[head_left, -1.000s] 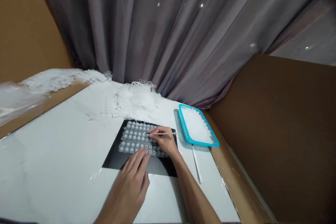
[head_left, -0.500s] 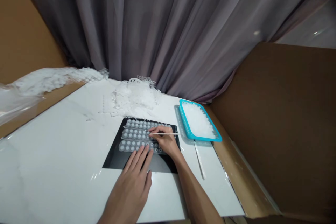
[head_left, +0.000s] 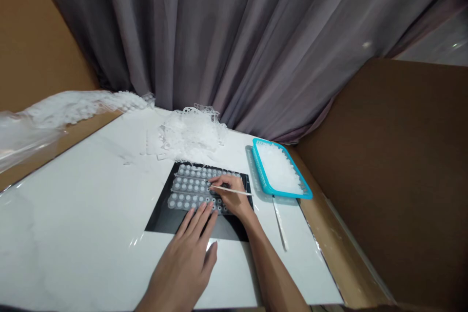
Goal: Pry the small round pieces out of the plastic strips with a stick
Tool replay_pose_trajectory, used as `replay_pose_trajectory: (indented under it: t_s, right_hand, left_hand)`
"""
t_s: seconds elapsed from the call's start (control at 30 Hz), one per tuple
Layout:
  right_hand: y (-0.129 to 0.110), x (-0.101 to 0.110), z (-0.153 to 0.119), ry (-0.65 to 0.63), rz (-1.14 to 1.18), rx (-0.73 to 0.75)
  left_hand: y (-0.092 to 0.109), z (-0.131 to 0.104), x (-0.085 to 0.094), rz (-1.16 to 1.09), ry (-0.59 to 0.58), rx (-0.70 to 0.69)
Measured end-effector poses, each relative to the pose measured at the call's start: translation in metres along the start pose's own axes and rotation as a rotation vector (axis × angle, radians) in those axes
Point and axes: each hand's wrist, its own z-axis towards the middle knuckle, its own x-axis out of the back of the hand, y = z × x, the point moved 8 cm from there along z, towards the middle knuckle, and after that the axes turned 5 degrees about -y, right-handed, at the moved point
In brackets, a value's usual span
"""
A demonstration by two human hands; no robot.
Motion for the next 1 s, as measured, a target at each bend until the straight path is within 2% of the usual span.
replay_pose_trajectory:
  t_s: [0.37, 0.57, 0.77, 1.0]
  right_hand:
    - [-0.001, -0.011, 0.002, 0.025, -0.124, -0.007]
    - [0.009, -0.012, 0.009, 0.090, 0.013, -0.077]
    - [0.021, -0.003, 0.013, 0.209, 0.117, -0.157]
    - [0.015, 0.001, 0.018, 0.149, 0.191, -0.101]
  left_hand:
    - [-0.001, -0.001, -0.006, -0.017, 0.004, 0.019]
    - [0.001, 0.000, -0.006, -0.052, -0.025, 0.021]
    - [0.000, 0.000, -0.003, -0.077, -0.012, 0.028]
    - [0.000, 0.000, -0.002, -0.087, -0.013, 0.030]
